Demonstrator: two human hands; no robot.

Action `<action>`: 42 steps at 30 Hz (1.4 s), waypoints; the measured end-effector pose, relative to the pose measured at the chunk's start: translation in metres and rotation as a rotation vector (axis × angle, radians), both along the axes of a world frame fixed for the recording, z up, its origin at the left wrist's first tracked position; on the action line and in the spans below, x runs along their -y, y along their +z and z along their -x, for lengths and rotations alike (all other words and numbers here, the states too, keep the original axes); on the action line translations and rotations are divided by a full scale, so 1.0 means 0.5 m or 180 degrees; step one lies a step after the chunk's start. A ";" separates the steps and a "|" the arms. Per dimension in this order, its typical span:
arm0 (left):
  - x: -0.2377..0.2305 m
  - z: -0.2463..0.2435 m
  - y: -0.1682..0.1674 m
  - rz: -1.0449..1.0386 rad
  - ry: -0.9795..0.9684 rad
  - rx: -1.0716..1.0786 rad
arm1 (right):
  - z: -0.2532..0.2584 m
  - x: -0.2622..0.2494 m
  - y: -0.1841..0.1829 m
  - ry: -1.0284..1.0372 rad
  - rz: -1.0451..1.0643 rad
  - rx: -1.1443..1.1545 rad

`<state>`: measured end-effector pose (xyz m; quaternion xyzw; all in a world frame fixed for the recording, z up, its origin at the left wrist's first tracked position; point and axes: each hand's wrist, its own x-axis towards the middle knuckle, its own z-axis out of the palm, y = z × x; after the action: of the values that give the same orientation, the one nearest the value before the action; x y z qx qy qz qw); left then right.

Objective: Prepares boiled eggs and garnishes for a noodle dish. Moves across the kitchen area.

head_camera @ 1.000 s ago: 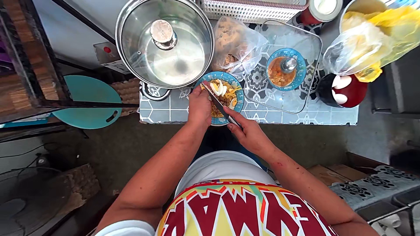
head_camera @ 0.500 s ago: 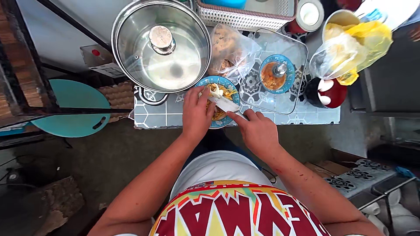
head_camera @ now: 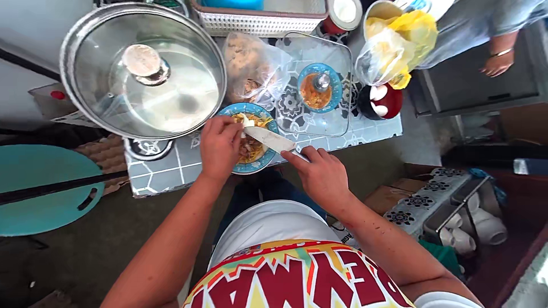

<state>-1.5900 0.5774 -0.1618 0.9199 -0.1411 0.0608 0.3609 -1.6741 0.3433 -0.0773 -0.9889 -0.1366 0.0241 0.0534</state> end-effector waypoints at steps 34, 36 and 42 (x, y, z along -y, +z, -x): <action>0.068 0.138 0.044 -0.0389 0.2302 -0.1202 | -0.081 0.494 -0.152 -0.0565 -0.0599 -0.0019; 0.062 0.148 0.039 -0.0437 0.2091 -0.1103 | -0.077 0.464 -0.107 -0.0412 -0.0782 0.0173; -0.006 0.171 0.002 0.0005 0.1162 -0.0474 | -0.061 0.181 0.002 0.1090 -0.1761 0.0444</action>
<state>-1.6754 0.5806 -0.1609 0.9318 0.0551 0.0572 0.3541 -1.6435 0.2527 -0.0763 -0.8988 -0.3056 -0.0730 0.3056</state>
